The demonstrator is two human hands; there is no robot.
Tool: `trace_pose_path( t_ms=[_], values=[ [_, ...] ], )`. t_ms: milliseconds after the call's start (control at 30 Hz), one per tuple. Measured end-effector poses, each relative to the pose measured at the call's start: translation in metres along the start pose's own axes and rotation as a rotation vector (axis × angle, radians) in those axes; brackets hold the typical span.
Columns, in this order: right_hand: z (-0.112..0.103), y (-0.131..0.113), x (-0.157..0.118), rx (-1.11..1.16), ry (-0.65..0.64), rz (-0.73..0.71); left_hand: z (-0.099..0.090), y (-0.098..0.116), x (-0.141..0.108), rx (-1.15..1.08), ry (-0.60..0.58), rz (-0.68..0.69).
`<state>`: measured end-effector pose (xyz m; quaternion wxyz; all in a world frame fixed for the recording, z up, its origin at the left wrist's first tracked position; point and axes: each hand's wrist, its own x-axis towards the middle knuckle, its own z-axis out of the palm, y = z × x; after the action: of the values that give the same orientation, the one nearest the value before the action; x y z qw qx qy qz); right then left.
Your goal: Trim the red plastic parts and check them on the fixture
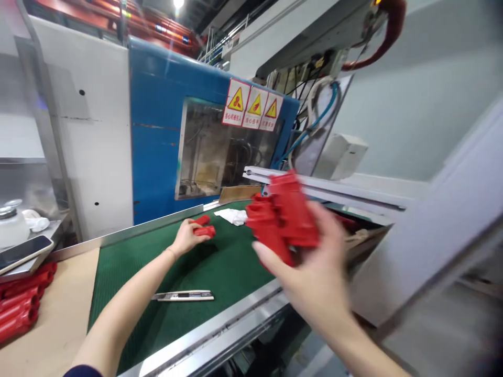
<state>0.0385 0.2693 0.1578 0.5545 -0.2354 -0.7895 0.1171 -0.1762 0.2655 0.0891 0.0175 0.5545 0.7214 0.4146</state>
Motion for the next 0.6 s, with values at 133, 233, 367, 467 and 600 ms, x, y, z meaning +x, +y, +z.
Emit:
trace_pose_path(
  t_ms=[133,233,367,467,600],
  values=[
    [0.056,0.018,-0.003,-0.143,-0.304,0.114,-0.017,-0.025,-0.047,0.029,-0.022,-0.056],
    [0.078,0.035,-0.009,-0.291,-0.584,0.155,-0.022,-0.035,-0.070,0.027,-0.036,-0.083],
    [0.087,0.043,-0.004,-0.440,-0.779,0.194,-0.032,-0.025,-0.087,-0.039,0.061,-0.121],
    [0.091,0.039,0.002,-0.505,-0.791,0.208,-0.039,0.002,-0.110,-0.170,0.198,-0.222],
    [0.103,0.030,-0.002,-0.522,-0.769,0.141,-0.032,0.040,-0.173,-0.361,0.316,-0.315]
  ],
)
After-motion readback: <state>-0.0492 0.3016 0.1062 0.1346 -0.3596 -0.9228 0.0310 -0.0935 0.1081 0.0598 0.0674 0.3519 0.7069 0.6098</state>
